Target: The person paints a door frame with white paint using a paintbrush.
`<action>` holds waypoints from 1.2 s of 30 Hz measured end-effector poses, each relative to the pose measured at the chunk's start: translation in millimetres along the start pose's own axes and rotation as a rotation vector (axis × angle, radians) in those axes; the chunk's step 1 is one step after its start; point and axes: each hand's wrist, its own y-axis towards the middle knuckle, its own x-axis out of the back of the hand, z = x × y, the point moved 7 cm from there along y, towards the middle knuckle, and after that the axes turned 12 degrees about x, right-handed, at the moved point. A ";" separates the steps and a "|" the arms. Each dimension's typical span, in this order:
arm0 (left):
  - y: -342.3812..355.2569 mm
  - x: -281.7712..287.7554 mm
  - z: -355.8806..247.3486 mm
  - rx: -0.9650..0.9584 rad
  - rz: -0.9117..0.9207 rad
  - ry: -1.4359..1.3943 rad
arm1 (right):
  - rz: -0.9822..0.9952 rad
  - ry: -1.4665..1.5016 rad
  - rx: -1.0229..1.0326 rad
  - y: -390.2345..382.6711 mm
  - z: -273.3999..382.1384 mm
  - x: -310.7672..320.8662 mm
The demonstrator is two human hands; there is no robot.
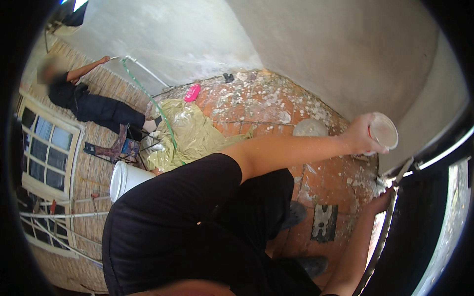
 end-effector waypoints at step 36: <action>1.1 -27.7 -4.6 0.049 0.226 -0.151 | -0.120 -0.197 0.155 -31.2 33.1 4.1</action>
